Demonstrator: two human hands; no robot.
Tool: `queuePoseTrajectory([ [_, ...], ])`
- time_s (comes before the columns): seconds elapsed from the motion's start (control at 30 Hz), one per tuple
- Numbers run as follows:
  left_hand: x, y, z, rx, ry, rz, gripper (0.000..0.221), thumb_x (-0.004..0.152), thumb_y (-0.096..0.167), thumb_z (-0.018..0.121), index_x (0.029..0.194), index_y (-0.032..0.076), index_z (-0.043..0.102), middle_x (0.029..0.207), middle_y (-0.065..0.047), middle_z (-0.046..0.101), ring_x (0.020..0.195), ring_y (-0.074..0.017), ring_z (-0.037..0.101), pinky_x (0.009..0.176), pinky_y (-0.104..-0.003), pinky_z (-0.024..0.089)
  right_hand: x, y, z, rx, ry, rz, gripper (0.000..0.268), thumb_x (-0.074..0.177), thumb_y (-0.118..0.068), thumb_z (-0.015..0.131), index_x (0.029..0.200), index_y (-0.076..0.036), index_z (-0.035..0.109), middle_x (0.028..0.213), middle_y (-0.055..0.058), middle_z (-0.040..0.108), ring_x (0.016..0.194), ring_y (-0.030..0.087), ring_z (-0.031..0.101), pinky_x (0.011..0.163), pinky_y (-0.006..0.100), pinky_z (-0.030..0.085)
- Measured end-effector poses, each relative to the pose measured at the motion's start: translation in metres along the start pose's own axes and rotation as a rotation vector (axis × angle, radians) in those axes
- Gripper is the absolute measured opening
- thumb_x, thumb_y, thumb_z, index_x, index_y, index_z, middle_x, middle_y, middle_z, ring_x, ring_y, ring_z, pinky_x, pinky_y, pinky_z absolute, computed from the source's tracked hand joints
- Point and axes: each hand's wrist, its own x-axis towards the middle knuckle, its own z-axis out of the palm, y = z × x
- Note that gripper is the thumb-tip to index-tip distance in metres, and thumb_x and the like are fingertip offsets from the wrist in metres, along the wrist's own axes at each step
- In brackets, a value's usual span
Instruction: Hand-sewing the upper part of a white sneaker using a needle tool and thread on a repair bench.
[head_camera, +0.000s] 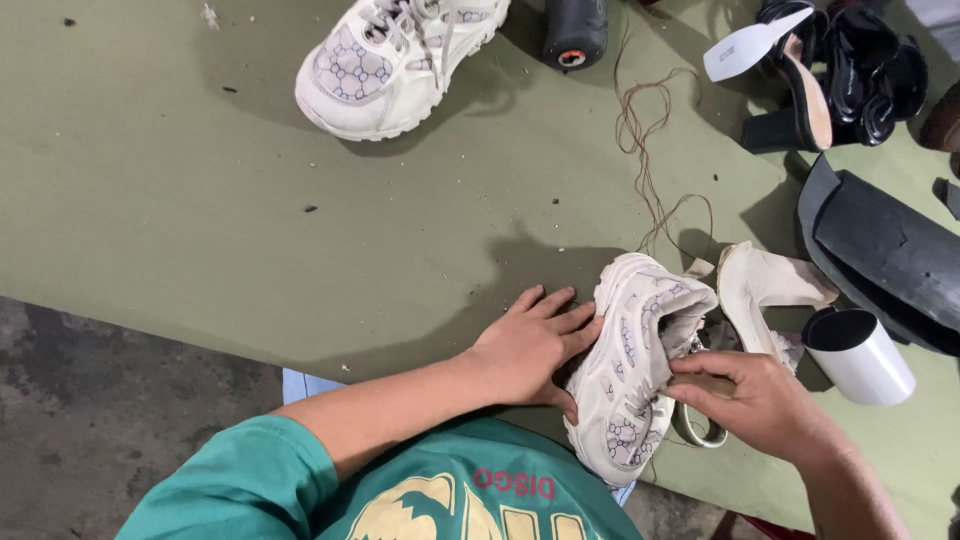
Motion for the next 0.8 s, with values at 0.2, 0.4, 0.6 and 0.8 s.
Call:
queuePoseTrajectory([
  [0.2, 0.016, -0.034, -0.018, -0.081, 0.118, 0.116, 0.105, 0.060, 0.075, 0.084, 0.143, 0.018, 0.054, 0.147, -0.009, 0.058, 0.142, -0.0377, 0.045, 0.114, -0.054, 0.031, 0.005, 0.030, 0.003, -0.021, -0.026, -0.070, 0.037, 0.074, -0.033, 0.087, 0.108, -0.021, 0.090, 0.095, -0.006, 0.093, 0.072, 0.004, 0.076, 0.070, 0.021, 0.061],
  [0.4, 0.022, -0.023, -0.010, -0.004, 0.111, 0.124, 0.150, 0.047, 0.081, 0.097, 0.161, 0.015, 0.024, 0.163, -0.021, 0.034, 0.148, -0.0415, 0.035, 0.117, -0.058, 0.027, -0.003, 0.044, 0.009, 0.049, 0.044, -0.161, 0.031, 0.071, -0.025, 0.090, 0.101, -0.016, 0.092, 0.080, -0.003, 0.091, 0.063, 0.006, 0.067, 0.058, 0.025, 0.055],
  [0.6, 0.026, -0.015, -0.005, 0.025, 0.107, 0.084, 0.154, 0.052, 0.079, 0.099, 0.163, 0.014, 0.014, 0.167, -0.020, 0.022, 0.150, -0.0404, 0.031, 0.119, -0.057, 0.025, 0.001, 0.027, 0.004, -0.024, 0.018, -0.341, 0.023, 0.075, -0.031, 0.084, 0.092, -0.017, 0.089, 0.078, -0.007, 0.090, 0.064, 0.006, 0.075, 0.061, 0.026, 0.059],
  [0.8, 0.028, -0.015, -0.005, 0.083, 0.061, 0.084, 0.152, 0.057, 0.085, 0.091, 0.164, 0.014, 0.010, 0.169, -0.020, 0.019, 0.152, -0.0406, 0.024, 0.120, -0.056, 0.021, -0.003, 0.037, 0.011, -0.006, -0.011, -0.324, 0.026, 0.078, -0.033, 0.081, 0.098, -0.016, 0.087, 0.078, -0.004, 0.089, 0.059, 0.007, 0.073, 0.056, 0.025, 0.060],
])
